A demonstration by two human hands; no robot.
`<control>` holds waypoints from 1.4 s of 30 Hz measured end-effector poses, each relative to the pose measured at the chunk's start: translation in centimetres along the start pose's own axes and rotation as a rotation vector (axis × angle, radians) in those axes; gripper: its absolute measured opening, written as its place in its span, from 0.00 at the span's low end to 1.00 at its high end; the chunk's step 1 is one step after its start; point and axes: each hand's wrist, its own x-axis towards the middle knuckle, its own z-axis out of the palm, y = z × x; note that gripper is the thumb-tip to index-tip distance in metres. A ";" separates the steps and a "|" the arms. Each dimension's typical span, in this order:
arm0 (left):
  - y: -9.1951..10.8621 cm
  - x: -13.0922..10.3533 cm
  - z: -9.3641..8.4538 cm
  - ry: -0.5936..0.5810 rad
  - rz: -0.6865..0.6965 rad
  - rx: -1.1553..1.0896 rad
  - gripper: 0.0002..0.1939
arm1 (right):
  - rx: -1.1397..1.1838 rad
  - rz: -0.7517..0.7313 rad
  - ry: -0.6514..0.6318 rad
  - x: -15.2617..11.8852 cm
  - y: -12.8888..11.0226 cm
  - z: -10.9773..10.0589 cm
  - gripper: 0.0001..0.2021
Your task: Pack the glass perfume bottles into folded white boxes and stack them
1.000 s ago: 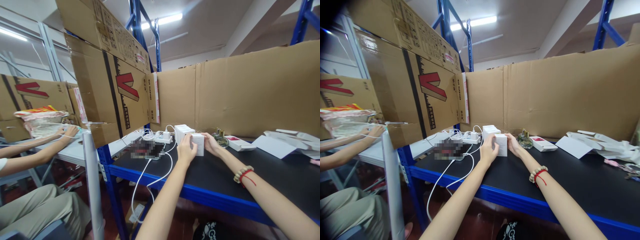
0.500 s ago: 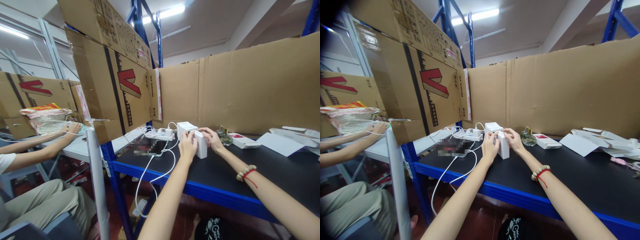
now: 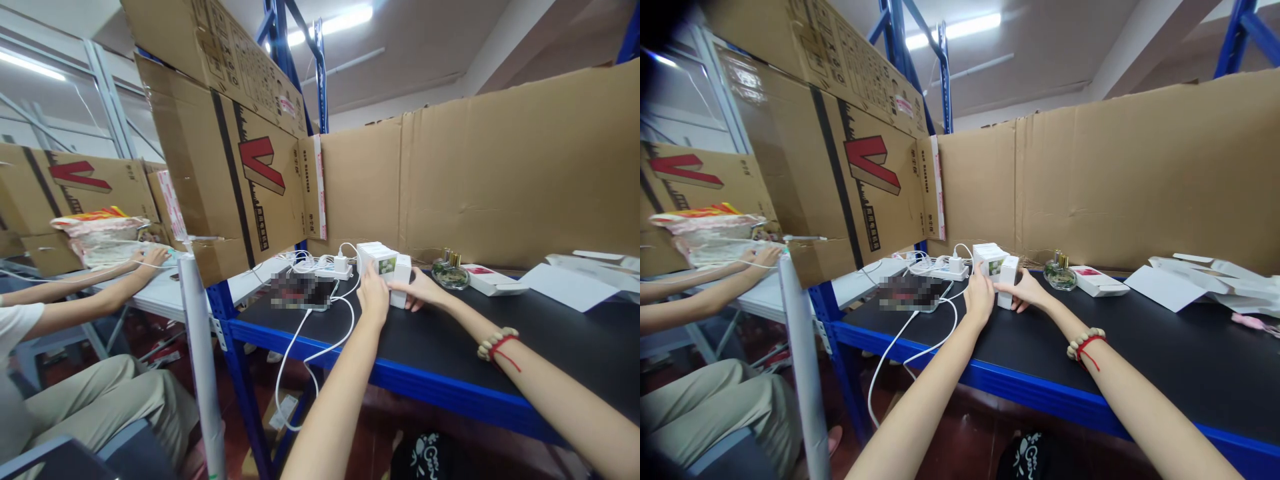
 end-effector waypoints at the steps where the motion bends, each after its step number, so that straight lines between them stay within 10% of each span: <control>1: 0.0 0.0 0.0 0.020 -0.002 -0.014 0.22 | 0.026 0.039 0.027 -0.1 -0.2 0.0 0.49; 12: 0.5 -0.2 -0.4 0.006 -0.110 -0.003 0.21 | 0.503 0.098 -0.012 -0.5 -0.2 0.8 0.48; 22: 0.1 -0.3 -0.3 -0.171 -0.106 0.039 0.25 | 0.286 0.077 0.054 -0.6 0.0 -0.1 0.20; 42: 0.0 -0.4 0.0 -0.202 -0.054 0.259 0.25 | 0.134 -0.035 0.030 0.3 1.5 -1.1 0.12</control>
